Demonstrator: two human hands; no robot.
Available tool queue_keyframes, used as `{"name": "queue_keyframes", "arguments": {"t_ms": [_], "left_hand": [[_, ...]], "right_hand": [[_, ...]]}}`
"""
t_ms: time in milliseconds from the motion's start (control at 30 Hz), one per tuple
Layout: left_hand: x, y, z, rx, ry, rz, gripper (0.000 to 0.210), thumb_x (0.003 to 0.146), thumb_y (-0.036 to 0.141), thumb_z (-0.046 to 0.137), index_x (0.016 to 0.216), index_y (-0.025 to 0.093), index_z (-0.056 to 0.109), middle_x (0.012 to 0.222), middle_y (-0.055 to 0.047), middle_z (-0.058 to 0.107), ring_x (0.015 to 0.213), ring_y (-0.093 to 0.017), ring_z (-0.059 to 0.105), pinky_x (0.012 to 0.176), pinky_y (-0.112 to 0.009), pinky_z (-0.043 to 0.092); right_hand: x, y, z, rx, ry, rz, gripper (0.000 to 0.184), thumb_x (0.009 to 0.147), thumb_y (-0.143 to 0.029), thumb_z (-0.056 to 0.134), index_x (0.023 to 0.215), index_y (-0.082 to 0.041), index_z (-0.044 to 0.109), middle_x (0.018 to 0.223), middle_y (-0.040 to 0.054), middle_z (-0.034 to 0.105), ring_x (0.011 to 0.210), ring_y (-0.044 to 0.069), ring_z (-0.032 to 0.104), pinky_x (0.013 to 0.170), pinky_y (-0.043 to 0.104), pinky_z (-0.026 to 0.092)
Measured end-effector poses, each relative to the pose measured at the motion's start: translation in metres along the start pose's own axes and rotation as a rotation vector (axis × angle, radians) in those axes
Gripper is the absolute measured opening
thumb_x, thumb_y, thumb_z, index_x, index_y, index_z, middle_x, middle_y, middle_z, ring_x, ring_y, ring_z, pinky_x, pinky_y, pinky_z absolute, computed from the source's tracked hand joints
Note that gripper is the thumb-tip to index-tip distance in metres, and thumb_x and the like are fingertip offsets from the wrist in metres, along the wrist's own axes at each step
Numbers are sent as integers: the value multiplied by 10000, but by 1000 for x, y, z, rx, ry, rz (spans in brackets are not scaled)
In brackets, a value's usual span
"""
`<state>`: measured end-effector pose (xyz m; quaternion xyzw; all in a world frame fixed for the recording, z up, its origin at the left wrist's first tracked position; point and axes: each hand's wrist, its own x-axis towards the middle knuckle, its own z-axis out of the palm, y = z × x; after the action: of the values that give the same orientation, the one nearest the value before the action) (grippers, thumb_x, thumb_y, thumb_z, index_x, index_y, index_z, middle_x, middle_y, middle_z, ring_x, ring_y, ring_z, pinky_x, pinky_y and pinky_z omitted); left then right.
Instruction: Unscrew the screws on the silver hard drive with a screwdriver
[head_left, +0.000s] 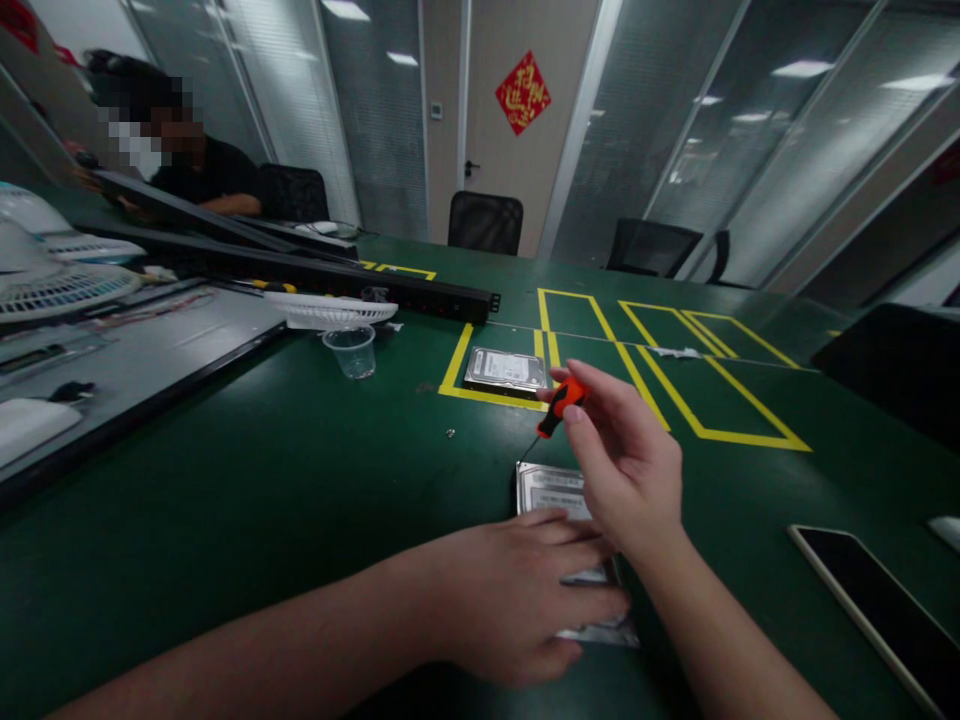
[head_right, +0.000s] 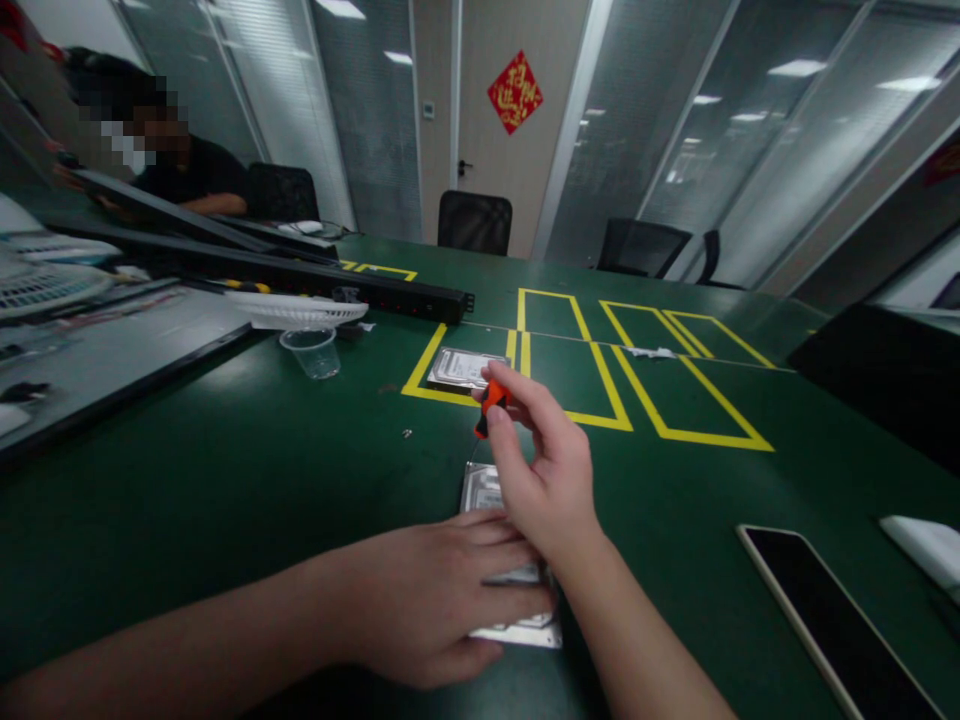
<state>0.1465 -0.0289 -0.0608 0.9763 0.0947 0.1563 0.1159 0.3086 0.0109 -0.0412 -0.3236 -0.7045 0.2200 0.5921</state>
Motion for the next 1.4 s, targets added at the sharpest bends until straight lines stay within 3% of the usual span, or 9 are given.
{"name": "queue_keyframes", "arguments": {"t_ms": [767,867,933,1000,1067,1100,1167,1267,1400], "left_hand": [[-5,-20,-1,54,35,-47,404,1025,258,577,1413,155,617,1491,-150,630,1479,-303,491,1287,-478,324],[-5,-20,-4,23,49,-33,418,983,273,626,1385,159,627,1425,-146,662,1400,-309,553,1241,-459,382],[-5,-21,-7,-19,91,-40,380,932,311,670,1285,170,668,1298,-135,709,1240,-310,637,1125,-450,483],[-7,-25,-11,-51,208,-128,216,914,301,653,1091,184,694,1109,-109,727,1033,-279,670,969,-434,543],[-10,-33,-14,-65,410,-344,80,939,212,571,966,185,642,983,-92,693,953,-251,649,885,-414,546],[-12,-39,-15,-70,513,-476,69,930,184,563,975,186,616,981,-88,680,959,-249,643,875,-413,546],[-18,-54,-13,-97,608,-668,165,905,176,595,1071,183,598,1068,-100,678,1002,-252,646,886,-420,554],[-24,-72,-8,-157,536,-793,375,886,251,678,1239,170,583,1224,-146,678,1135,-299,649,941,-469,560],[-24,-78,0,-234,438,-801,455,900,336,703,1300,152,587,1253,-167,691,1186,-324,664,993,-496,560]], "right_hand": [[4,8,1,-15,0,6,405,1019,-154,609,1376,-343,626,1375,44,695,1241,228,718,1068,430,616],[4,10,1,-16,3,7,402,1021,-162,611,1378,-346,625,1370,41,696,1227,222,723,1063,426,615],[4,12,1,-28,11,2,402,1019,-170,618,1379,-347,627,1363,41,698,1213,222,727,1055,428,614],[3,13,1,-44,20,-2,404,1015,-179,627,1382,-348,628,1357,45,700,1205,226,727,1049,437,611],[3,14,0,-55,20,-2,403,1013,-192,634,1386,-344,629,1350,52,700,1204,234,721,1046,449,607],[4,14,0,-57,19,0,399,1014,-200,633,1387,-342,628,1349,55,699,1207,236,717,1048,454,604],[4,13,0,-58,14,6,388,1024,-214,620,1391,-338,625,1356,61,694,1224,240,705,1061,461,593],[4,11,-1,-44,4,17,374,1040,-234,594,1401,-330,613,1380,73,682,1233,241,700,1093,475,576],[4,10,-1,-27,-1,28,367,1038,-241,594,1397,-315,608,1392,85,670,1226,247,706,1112,488,573]]}}
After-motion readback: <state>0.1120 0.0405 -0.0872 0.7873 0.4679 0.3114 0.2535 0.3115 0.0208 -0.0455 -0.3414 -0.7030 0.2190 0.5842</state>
